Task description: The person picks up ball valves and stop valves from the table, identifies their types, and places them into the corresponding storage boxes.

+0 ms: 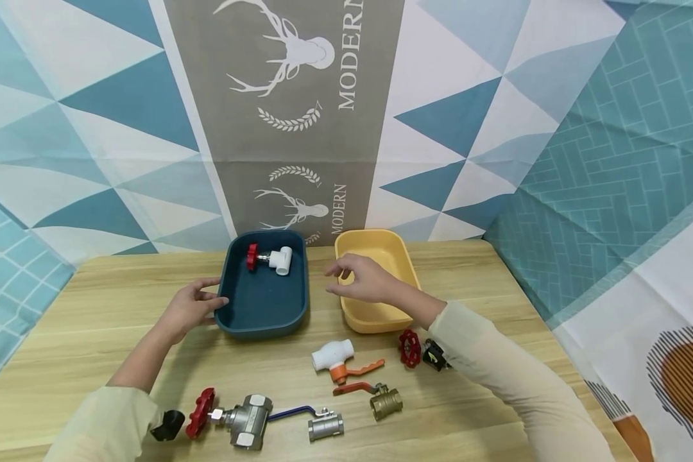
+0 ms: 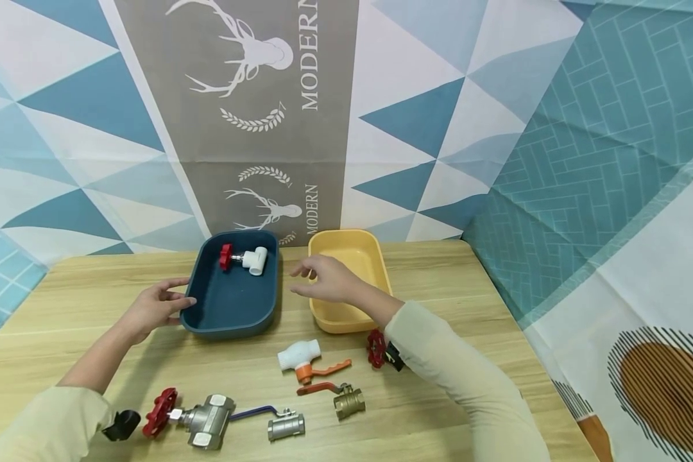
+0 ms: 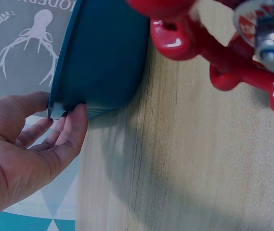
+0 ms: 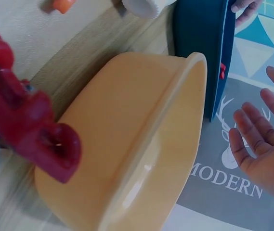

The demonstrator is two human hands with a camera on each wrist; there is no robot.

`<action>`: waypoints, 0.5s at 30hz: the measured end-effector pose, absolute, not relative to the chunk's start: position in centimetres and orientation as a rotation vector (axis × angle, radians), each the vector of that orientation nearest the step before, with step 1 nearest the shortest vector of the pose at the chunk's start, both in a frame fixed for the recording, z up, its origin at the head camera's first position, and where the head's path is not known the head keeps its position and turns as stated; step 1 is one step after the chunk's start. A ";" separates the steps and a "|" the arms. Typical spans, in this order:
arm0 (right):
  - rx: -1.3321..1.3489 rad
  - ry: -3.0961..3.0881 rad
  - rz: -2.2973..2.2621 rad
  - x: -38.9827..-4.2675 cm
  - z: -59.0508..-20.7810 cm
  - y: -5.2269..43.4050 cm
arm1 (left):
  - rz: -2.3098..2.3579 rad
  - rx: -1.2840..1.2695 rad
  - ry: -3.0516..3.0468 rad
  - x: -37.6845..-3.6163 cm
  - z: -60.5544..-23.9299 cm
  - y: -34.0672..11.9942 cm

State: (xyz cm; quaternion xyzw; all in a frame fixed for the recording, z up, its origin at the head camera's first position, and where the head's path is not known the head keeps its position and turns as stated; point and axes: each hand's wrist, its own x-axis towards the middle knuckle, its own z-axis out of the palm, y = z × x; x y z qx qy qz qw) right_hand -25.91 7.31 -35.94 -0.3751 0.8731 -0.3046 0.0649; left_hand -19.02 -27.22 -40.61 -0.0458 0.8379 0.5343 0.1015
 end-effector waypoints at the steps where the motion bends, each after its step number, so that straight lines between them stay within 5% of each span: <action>1: -1.131 2.638 -0.918 -25.9 -36.0 7.4 | 1.576 -0.136 2.476 -19.0 -40.6 -27.2; 15: -1.114 2.666 -0.931 -24.9 -36.4 9.6 | 1.577 -0.135 2.473 -19.0 -40.6 -27.4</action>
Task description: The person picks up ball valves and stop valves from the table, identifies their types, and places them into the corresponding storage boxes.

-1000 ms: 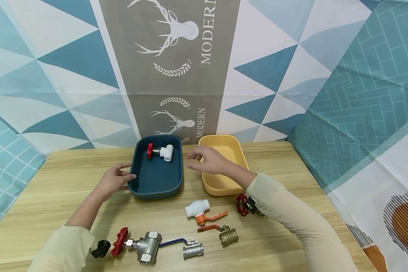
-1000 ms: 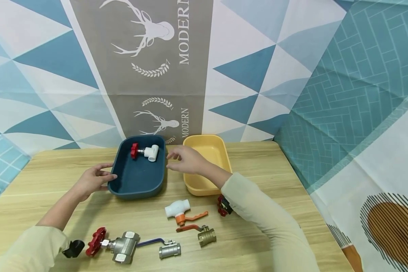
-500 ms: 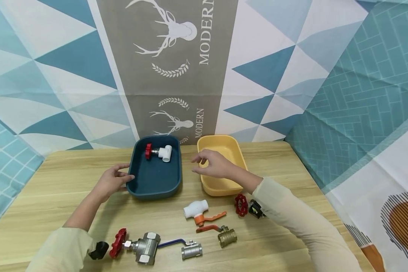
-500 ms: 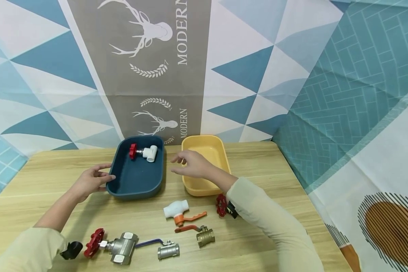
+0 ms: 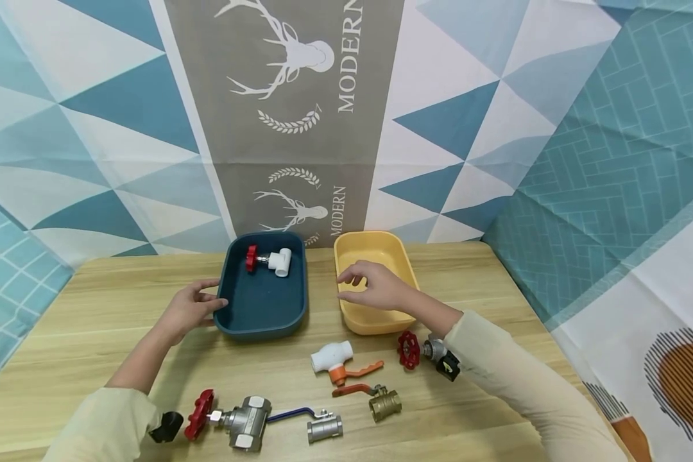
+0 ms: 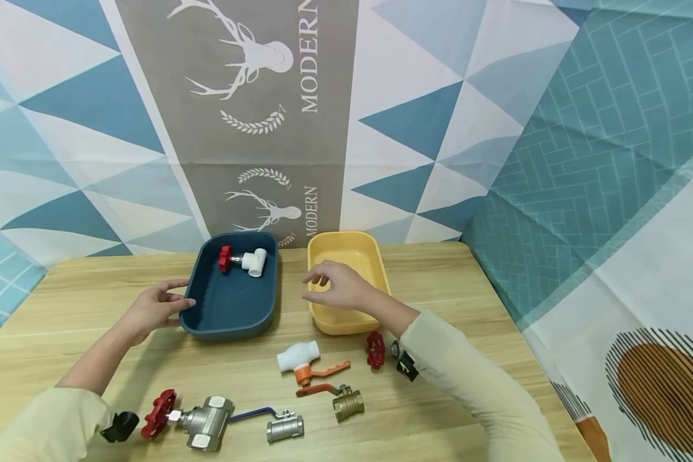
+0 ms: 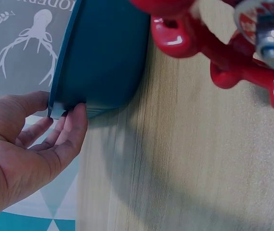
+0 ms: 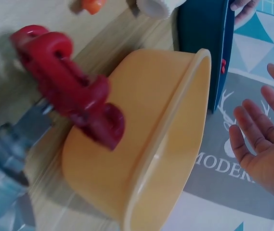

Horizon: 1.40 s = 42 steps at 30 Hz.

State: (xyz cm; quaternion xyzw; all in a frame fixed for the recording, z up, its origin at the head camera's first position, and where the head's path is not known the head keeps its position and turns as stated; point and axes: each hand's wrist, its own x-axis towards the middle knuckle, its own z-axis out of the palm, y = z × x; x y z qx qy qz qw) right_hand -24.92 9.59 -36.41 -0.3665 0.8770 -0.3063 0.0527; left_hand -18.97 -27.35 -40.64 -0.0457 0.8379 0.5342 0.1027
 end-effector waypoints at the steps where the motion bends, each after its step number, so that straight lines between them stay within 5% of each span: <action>1: -1.111 2.672 -0.929 -24.8 -36.5 9.9 | 1.575 -0.135 2.474 -19.0 -40.6 -27.3; 42: -1.027 2.689 -0.935 -22.2 -37.6 19.8 | 1.567 -0.140 2.485 -18.8 -40.7 -27.2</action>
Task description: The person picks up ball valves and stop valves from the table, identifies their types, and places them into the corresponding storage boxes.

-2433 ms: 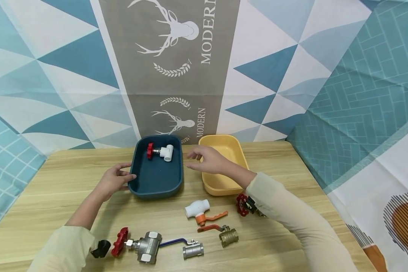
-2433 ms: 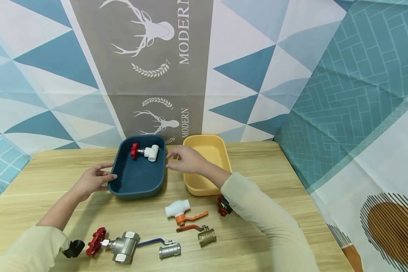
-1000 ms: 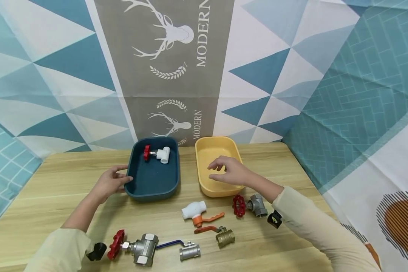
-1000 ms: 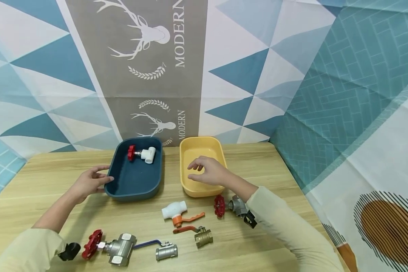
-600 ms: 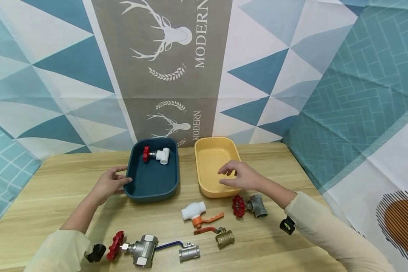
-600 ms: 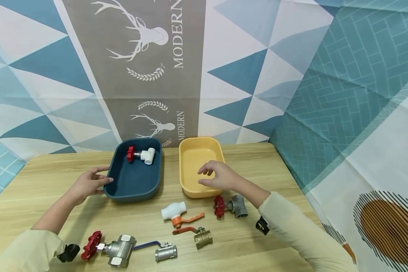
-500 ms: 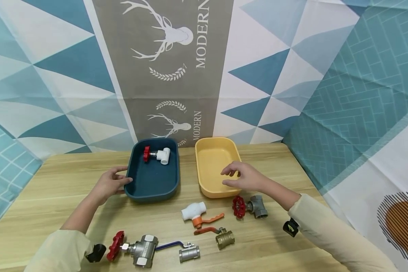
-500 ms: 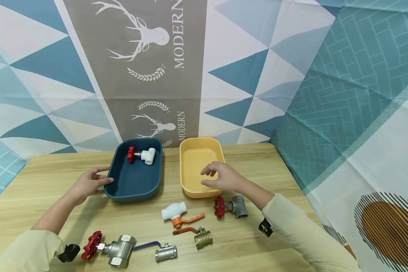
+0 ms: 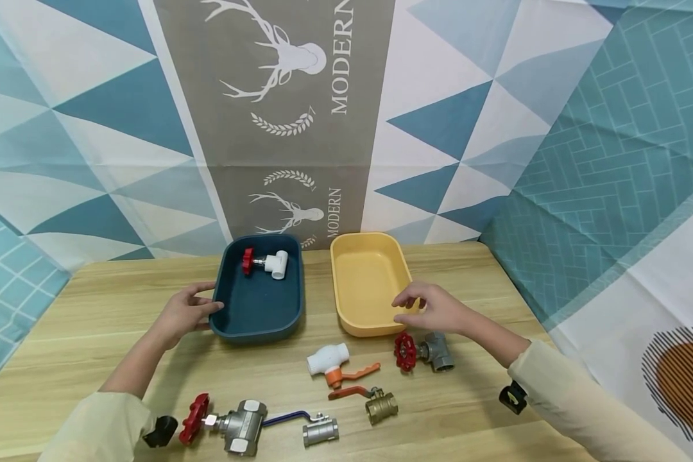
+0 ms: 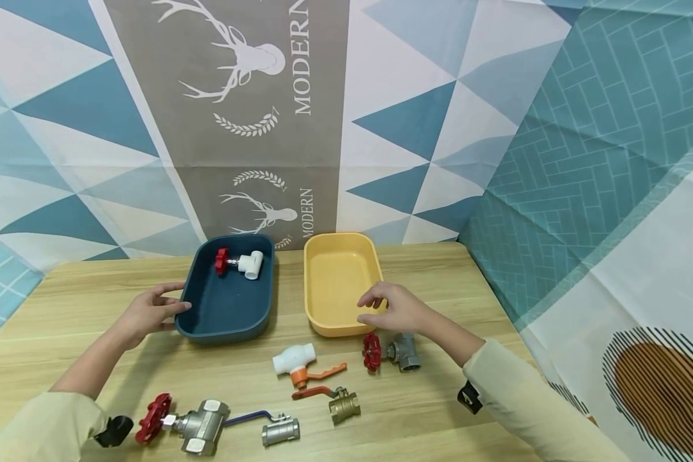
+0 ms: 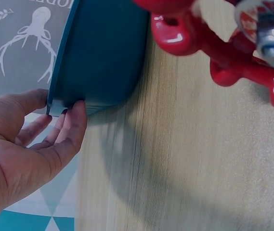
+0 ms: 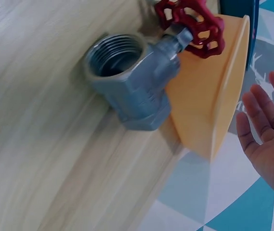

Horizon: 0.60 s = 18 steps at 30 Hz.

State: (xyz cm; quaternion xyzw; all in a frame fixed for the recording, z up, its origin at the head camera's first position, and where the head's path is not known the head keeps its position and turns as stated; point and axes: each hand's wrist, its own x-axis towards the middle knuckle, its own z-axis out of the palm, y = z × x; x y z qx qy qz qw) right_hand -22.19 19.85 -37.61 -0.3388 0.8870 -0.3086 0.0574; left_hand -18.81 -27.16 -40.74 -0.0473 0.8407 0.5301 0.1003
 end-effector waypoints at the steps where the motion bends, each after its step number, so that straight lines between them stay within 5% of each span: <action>1: -1.029 2.690 -0.935 -22.2 -37.7 20.1 | 1.568 -0.141 2.484 -18.8 -40.7 -27.2; 18: -0.994 2.679 -0.906 -21.7 -39.0 22.5 | 1.568 -0.136 2.488 -18.9 -40.8 -27.3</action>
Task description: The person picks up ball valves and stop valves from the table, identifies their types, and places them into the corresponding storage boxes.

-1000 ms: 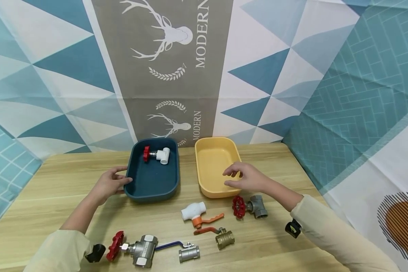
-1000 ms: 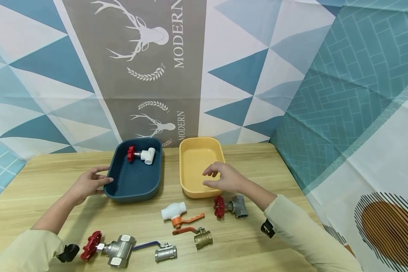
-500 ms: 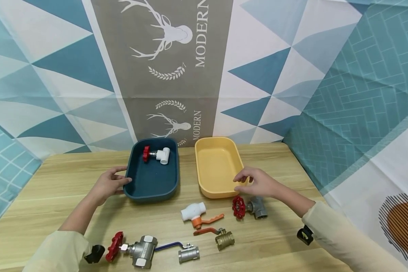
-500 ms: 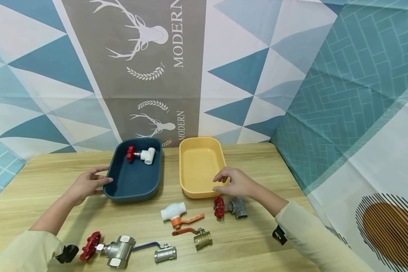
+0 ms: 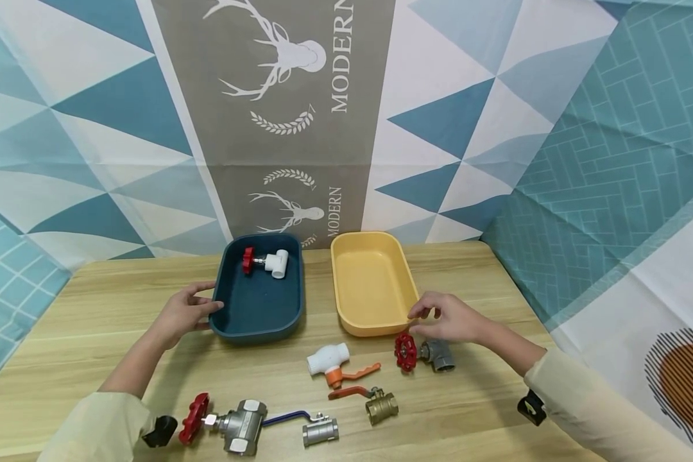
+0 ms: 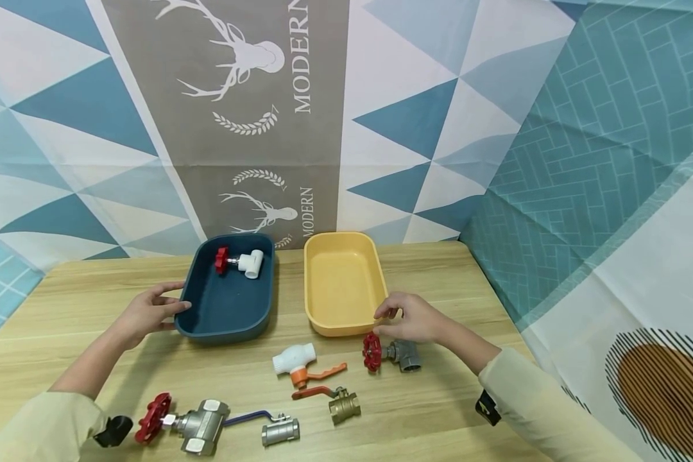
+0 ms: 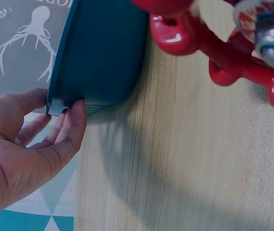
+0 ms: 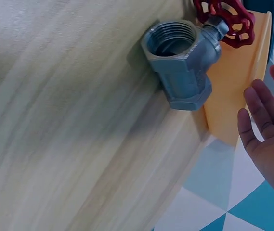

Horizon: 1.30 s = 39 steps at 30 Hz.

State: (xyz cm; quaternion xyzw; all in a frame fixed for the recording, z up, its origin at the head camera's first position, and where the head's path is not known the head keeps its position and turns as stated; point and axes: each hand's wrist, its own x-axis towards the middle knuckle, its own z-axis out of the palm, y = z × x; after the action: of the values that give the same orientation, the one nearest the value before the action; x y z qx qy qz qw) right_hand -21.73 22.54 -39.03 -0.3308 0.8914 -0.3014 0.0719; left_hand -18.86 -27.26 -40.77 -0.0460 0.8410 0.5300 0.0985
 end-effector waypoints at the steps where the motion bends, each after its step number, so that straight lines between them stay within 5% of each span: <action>1: -0.992 2.677 -0.906 -21.7 -39.1 22.6 | 1.570 -0.137 2.486 -18.9 -40.8 -27.3; 39: -1.047 2.609 -0.819 -20.8 -42.4 24.1 | 1.587 -0.148 2.466 -18.8 -40.7 -27.3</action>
State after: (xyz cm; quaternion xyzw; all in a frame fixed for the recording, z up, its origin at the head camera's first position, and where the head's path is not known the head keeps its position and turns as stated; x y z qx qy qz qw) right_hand -20.83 24.14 -42.44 -0.3556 0.8859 -0.2782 0.1064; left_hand -18.84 -27.27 -40.74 -0.0502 0.8354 0.5377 0.1022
